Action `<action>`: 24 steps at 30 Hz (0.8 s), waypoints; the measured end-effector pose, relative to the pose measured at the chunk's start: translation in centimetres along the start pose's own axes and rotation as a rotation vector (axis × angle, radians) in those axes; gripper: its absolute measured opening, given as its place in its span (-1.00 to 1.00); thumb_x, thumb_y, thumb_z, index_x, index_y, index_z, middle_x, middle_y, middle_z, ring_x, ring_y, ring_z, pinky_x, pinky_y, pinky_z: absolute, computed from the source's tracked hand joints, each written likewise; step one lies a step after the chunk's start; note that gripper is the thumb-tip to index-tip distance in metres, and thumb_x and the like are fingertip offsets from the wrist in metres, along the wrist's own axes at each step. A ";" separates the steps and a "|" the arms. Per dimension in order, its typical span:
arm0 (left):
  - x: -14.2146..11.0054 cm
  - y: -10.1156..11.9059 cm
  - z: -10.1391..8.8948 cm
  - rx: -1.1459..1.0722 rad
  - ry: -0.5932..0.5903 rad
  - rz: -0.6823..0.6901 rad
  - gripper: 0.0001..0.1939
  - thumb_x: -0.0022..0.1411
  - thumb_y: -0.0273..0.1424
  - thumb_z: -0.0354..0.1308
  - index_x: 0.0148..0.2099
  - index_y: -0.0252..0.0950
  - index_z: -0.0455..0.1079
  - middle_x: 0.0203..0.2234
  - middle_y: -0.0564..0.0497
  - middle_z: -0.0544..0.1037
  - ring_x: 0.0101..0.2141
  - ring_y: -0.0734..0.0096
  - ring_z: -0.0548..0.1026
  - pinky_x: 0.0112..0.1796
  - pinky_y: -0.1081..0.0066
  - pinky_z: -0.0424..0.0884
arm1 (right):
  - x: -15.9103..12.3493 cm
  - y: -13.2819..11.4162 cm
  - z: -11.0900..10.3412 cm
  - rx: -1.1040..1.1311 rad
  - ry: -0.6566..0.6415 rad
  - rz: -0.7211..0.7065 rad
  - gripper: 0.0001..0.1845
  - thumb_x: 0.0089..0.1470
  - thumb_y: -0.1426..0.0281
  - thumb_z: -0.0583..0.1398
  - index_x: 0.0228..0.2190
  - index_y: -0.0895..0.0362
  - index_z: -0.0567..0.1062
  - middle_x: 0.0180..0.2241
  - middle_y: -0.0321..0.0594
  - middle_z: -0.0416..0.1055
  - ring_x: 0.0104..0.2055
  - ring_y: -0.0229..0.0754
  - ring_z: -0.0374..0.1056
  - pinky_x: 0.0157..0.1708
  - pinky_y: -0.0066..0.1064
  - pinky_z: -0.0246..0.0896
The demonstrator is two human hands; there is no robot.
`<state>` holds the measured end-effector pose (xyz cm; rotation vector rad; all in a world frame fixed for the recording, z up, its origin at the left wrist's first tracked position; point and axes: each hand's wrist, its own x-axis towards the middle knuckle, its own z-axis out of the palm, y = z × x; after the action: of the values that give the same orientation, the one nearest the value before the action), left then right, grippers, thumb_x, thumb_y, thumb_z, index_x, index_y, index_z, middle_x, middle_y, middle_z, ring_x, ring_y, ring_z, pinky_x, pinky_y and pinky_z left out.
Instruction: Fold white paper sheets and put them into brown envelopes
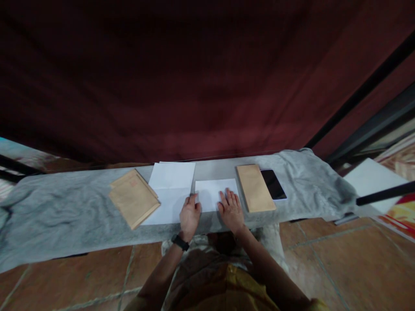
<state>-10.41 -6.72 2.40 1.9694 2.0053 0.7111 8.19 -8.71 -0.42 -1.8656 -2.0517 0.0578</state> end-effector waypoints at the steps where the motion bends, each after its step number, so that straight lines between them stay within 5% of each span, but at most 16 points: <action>1: -0.1 0.4 0.1 0.042 0.027 0.050 -0.56 0.30 -0.48 -0.02 0.20 -0.26 0.36 -0.05 -0.17 0.52 -0.08 0.14 0.51 -0.05 0.21 0.42 | -0.1 0.0 0.1 -0.003 -0.004 0.001 -0.45 0.35 0.26 0.02 0.30 0.13 0.22 0.39 0.05 -0.04 0.38 0.12 0.00 0.31 0.03 -0.10; 7: 0.2 3.1 3.1 0.088 -0.062 0.295 -0.51 0.40 -0.27 -0.05 0.31 -0.29 0.25 0.30 -0.22 0.25 0.32 0.01 0.14 0.25 0.00 0.14 | -0.3 0.3 0.0 0.001 -0.039 0.009 -0.45 0.35 0.29 0.02 0.31 0.10 0.20 0.39 0.04 -0.06 0.40 0.13 -0.04 0.32 0.12 -0.16; 15: 1.3 2.6 4.9 0.092 -0.101 0.281 -0.47 0.41 -0.31 -0.09 0.37 -0.23 0.18 0.38 -0.16 0.11 0.38 -0.02 -0.04 0.30 -0.15 -0.09 | 3.4 -0.1 0.8 0.057 -0.031 -0.038 -0.48 0.38 0.35 -0.12 0.25 0.26 0.28 0.33 0.02 0.15 0.37 -0.02 0.04 0.32 -0.11 -0.08; 20: 2.1 2.7 5.5 0.075 -0.077 0.232 -0.47 0.39 -0.38 -0.13 0.37 -0.13 0.17 0.38 -0.10 0.13 0.39 0.07 -0.04 0.30 -0.19 -0.12 | 5.5 0.1 2.0 0.061 -0.003 -0.059 -0.49 0.37 0.28 -0.04 0.26 0.15 0.28 0.34 -0.01 0.12 0.37 0.03 0.04 0.32 0.00 -0.09; 24: 2.3 2.6 5.5 0.090 -0.057 0.191 -0.42 0.40 -0.31 -0.09 0.40 -0.31 0.10 0.39 -0.21 0.06 0.39 0.08 -0.06 0.32 -0.08 -0.11 | 5.3 1.5 2.2 0.030 0.029 -0.010 -0.45 0.36 0.26 -0.01 0.30 0.15 0.20 0.36 0.04 0.06 0.38 0.08 0.01 0.30 0.06 -0.07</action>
<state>-5.59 -3.64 -0.59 2.2298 1.8645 0.6070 8.69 -2.95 -1.63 -1.8279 -2.0293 0.0577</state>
